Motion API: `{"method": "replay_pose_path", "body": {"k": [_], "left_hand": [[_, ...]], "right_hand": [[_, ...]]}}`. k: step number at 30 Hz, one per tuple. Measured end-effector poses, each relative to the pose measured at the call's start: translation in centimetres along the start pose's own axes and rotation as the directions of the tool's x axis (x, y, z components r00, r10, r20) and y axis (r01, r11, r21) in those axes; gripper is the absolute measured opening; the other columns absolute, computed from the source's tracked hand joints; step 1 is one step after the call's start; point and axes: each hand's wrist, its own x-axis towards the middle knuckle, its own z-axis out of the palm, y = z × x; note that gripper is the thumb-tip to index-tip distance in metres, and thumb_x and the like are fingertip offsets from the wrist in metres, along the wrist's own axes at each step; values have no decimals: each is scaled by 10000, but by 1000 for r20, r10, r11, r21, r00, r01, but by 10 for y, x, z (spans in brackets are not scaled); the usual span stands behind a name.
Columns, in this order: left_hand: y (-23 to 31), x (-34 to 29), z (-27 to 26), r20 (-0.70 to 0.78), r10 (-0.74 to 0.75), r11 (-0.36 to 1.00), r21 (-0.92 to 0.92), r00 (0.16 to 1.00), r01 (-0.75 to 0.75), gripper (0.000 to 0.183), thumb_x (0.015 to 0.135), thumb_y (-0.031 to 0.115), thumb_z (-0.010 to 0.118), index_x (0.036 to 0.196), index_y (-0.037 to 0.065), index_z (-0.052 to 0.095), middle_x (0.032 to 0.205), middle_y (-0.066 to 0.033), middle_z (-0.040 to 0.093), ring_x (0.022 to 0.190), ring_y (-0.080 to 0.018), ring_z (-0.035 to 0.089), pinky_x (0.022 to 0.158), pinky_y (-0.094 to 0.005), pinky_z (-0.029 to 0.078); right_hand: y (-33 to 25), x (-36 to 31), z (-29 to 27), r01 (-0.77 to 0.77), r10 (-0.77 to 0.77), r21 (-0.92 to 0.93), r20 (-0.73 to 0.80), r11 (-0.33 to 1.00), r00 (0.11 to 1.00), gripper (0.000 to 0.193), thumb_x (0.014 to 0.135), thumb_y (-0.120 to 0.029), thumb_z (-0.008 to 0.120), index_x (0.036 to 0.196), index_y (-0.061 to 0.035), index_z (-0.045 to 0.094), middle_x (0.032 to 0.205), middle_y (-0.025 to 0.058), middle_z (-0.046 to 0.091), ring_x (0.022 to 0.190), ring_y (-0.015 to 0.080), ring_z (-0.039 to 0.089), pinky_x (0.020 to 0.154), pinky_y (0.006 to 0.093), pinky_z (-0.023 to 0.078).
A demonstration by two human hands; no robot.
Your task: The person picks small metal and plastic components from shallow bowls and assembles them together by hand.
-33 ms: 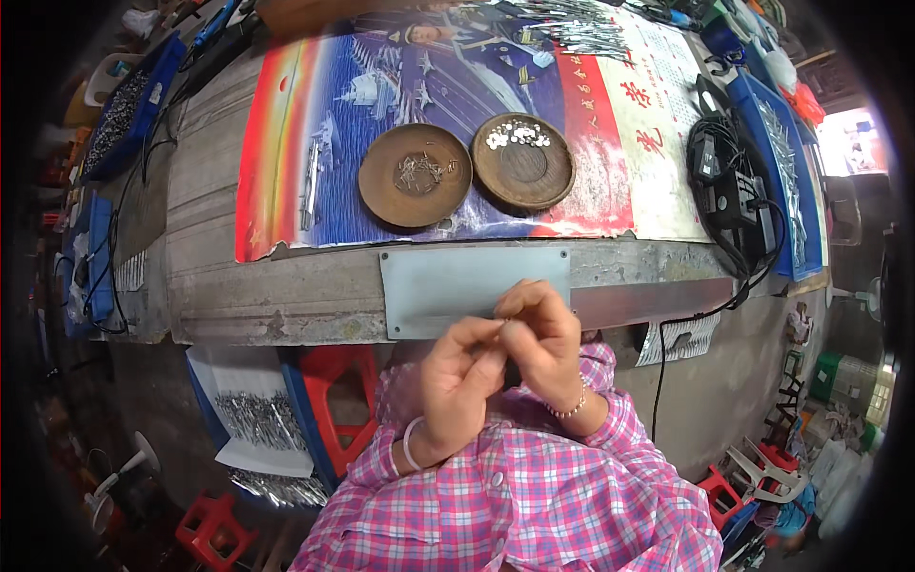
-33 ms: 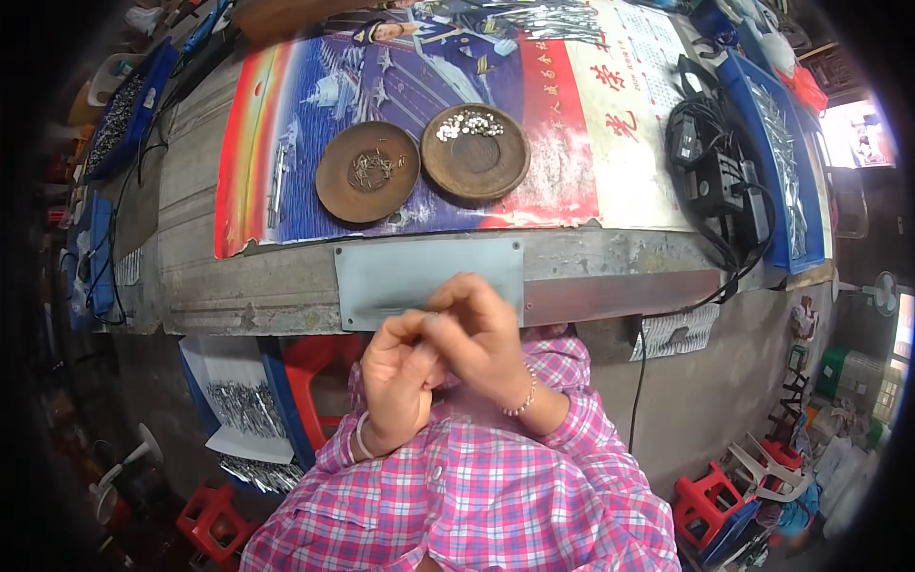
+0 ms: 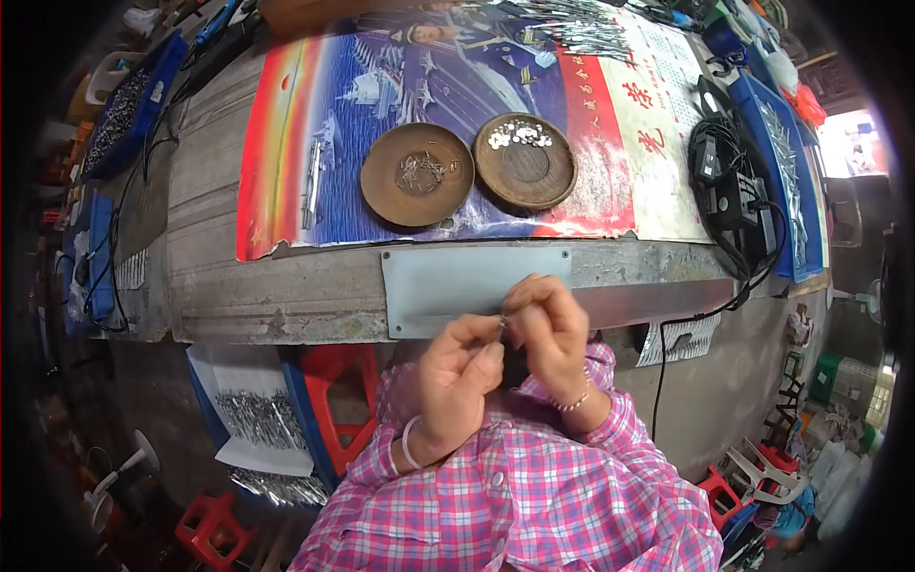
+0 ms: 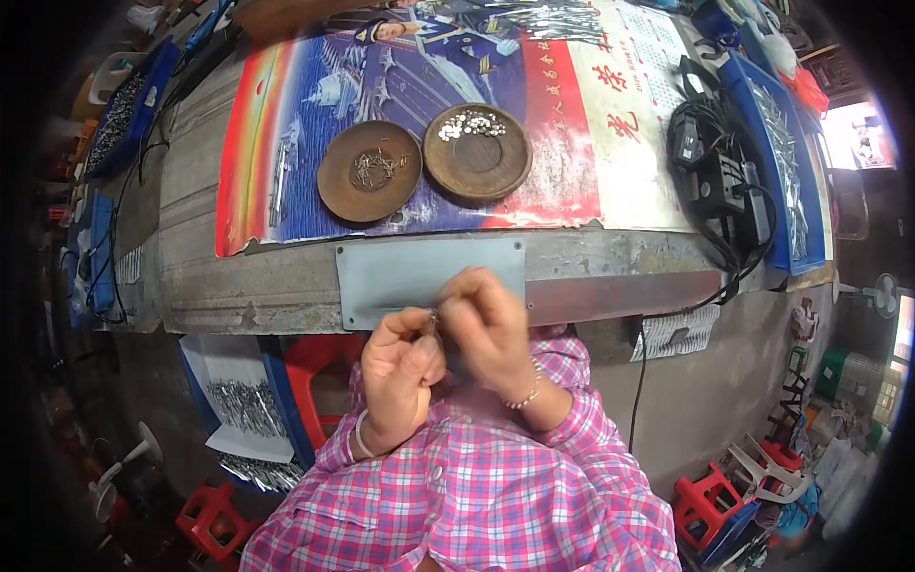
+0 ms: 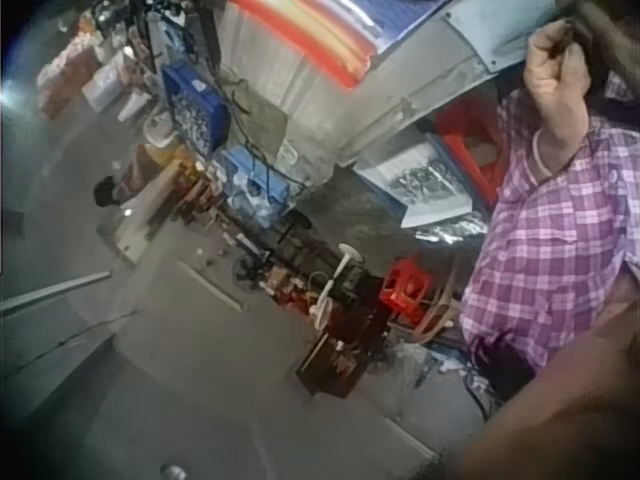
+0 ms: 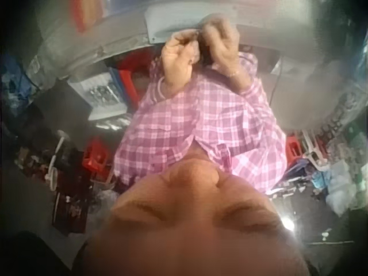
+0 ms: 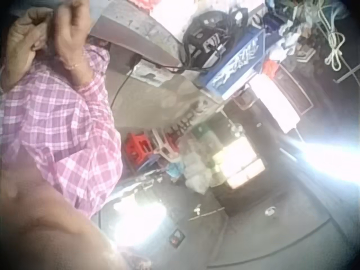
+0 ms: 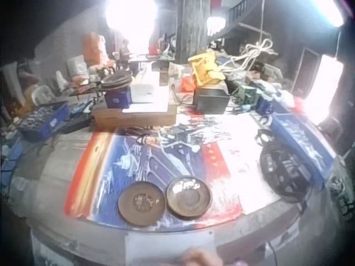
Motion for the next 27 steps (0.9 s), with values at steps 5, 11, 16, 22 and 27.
{"method": "replay_pose_path", "body": {"k": [5, 11, 16, 22, 27], "left_hand": [[15, 2, -18, -99, 60, 997, -48, 993, -65, 241, 908, -14, 536, 1145, 30, 540, 876, -26, 556, 572, -60, 413, 489, -195, 322], [17, 0, -28, -93, 138, 990, -14, 986, -140, 234, 906, -19, 536, 1134, 29, 547, 906, -32, 570, 576, -62, 408, 487, -194, 319], [18, -7, -14, -25, 140, 990, 17, 990, -140, 230, 901, -30, 536, 1123, 29, 558, 961, -31, 578, 578, -65, 415, 489, -195, 328], [21, -21, -13, 13, 207, 978, 7, 978, -207, 240, 900, -24, 540, 1133, 31, 556, 965, -37, 582, 576, -64, 416, 477, -198, 328], [19, -29, -9, 8, 191, 981, 16, 982, -191, 230, 896, -21, 547, 1119, 33, 563, 949, -39, 583, 580, -63, 423, 485, -198, 333]], "right_hand": [[-24, 0, -38, 127, -102, -179, 142, 976, 985, 74, 852, -3, 545, 784, 23, 531, 680, 83, 555, 525, 148, 507, 513, 280, 428], [21, -34, -38, 370, 265, -790, 539, 489, 800, 174, 816, -123, 597, 968, -43, 621, 896, 151, 637, 799, 310, 632, 678, 394, 499], [129, -31, -37, 442, -13, -895, 443, -61, 896, 249, 848, -212, 528, 1011, -65, 645, 985, 146, 642, 912, 311, 611, 816, 453, 464], [154, -18, -23, 302, -97, -937, 288, 177, 953, 198, 847, -170, 526, 947, -60, 658, 918, 138, 647, 859, 315, 609, 789, 449, 467], [150, -16, -31, 374, -124, -919, 359, 128, 925, 207, 846, -140, 520, 985, -41, 637, 904, 147, 641, 880, 314, 604, 793, 444, 465]]}}
